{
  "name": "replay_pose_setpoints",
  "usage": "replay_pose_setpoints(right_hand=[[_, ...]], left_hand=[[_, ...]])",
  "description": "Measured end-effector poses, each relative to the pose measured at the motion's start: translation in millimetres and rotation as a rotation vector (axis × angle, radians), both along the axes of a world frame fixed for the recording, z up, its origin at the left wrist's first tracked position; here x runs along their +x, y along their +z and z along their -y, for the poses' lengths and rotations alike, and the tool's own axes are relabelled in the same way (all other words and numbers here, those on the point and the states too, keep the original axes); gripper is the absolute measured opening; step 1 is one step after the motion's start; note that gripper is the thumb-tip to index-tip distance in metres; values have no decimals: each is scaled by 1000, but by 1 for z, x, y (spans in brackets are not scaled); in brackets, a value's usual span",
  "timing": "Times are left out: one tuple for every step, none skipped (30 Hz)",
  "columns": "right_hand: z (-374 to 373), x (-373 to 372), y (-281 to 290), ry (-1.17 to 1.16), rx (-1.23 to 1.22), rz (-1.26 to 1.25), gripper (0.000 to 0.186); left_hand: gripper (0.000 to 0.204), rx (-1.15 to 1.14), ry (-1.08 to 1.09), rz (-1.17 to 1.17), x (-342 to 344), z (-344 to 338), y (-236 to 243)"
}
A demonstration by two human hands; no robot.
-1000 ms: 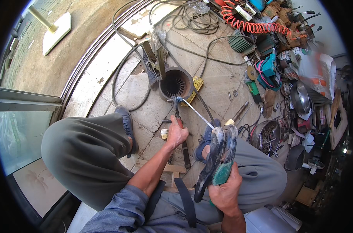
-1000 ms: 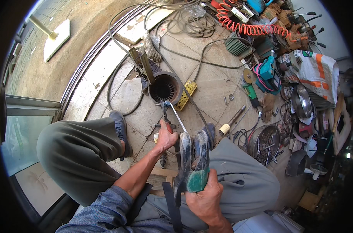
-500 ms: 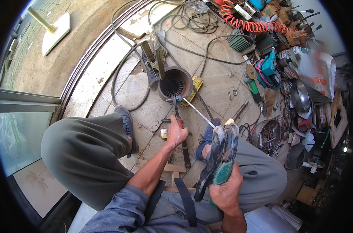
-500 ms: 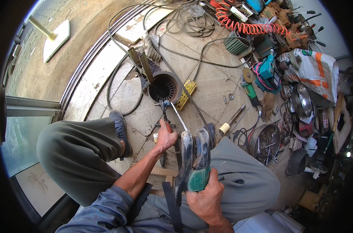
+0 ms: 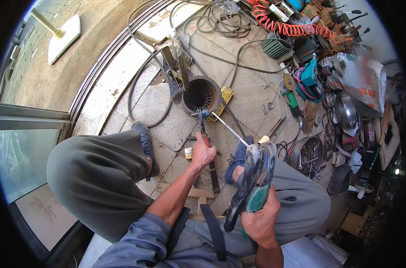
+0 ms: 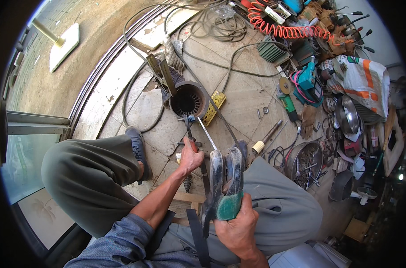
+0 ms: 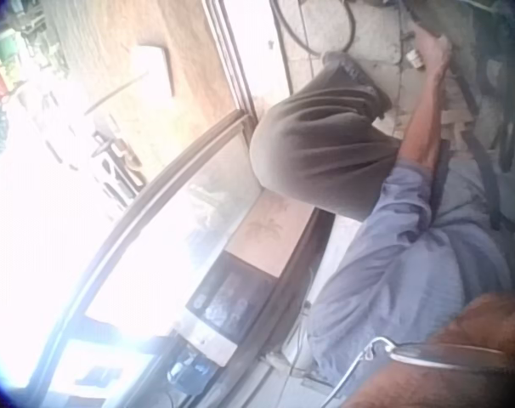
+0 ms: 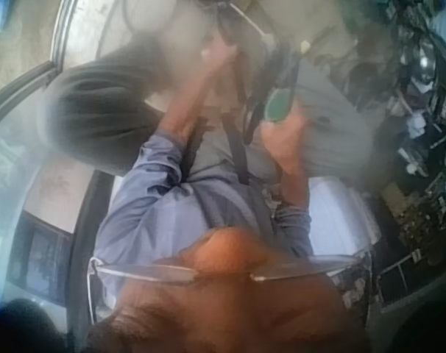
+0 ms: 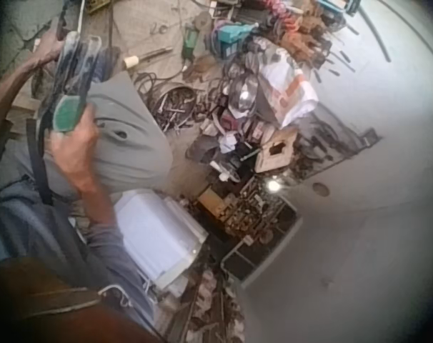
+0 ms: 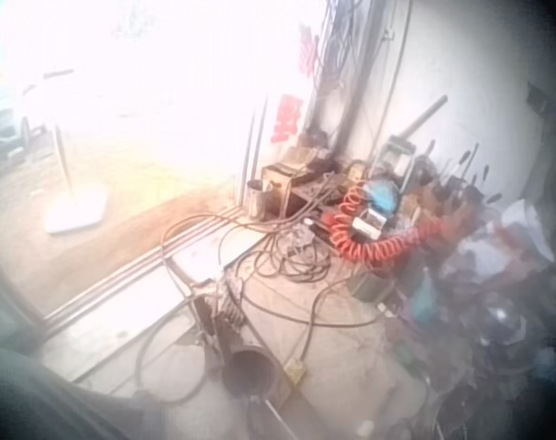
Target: The person sits on the floor in a workshop and uses a welding torch to join small metal pieces held with pliers. They repeatedly position the metal, apply the torch to create welds, and inspect the joints.
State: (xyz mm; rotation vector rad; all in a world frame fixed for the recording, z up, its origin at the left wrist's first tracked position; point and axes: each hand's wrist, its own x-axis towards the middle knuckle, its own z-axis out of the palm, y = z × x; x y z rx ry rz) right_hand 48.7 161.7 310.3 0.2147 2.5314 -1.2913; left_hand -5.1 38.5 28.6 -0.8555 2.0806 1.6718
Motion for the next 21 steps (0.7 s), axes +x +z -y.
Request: replay_pose_setpoints(right_hand=[[0, 0, 0, 0, 2, -1, 37], [0, 0, 1, -2, 3, 5, 37], [0, 0, 1, -4, 3, 11, 37], [-1, 0, 1, -7, 4, 17, 37], [-1, 0, 1, -4, 5, 10, 37], [0, -1, 1, -1, 6, 4, 37], [0, -1, 1, 3, 7, -3, 37], [0, -1, 1, 2, 4, -2, 37], [0, -1, 1, 1, 1, -2, 37], [0, -1, 1, -1, -1, -1, 37], [-1, -1, 1, -4, 2, 2, 37], [-1, -1, 1, -6, 4, 5, 37], [-1, 0, 1, -7, 6, 8, 38], [-1, 0, 2, -7, 3, 8, 38], [-1, -1, 2, -8, -1, 7, 38], [-1, -1, 2, -9, -5, 6, 38], [-1, 0, 2, -14, -5, 7, 38], [-1, 0, 2, -19, -6, 9, 38], [-1, 0, 2, -23, -8, 10, 38], [-1, 0, 3, -23, -14, 8, 38], [-1, 0, 4, -22, -19, 7, 38]], left_hand=[[51, -1, -1, -2, 0, 0, -1], [51, -1, -2, -3, 1, 0, -2], [51, -2, -3, -5, 1, 0, -3], [51, -3, -2, -6, 1, 0, -3], [51, -5, -2, -6, 1, 0, -3], [51, -6, -1, -7, 1, 0, -2], [51, -9, 5, -16, 2, 0, -4], [51, -13, 10, -25, 3, -1, -6], [51, -16, 15, -34, 3, -2, -8], [51, -9, 12, -34, 3, -1, -7], [52, -1, 9, -33, 3, -1, -6], [52, 7, 5, -32, 3, -1, -5], [53, 27, 12, -27, 3, -1, -6], [53, 47, 19, -21, 4, -1, -7], [53, 68, 26, -15, 5, -1, -9], [53, 86, 36, -33, 5, -2, -11], [52, 105, 46, -51, 6, -3, -13], [51, 124, 57, -69, 7, -3, -14], [50, 168, 79, -99, 8, -4, -18], [49, 212, 102, -129, 8, -4, -22], [48, 255, 125, -159, 9, -3, -25]])
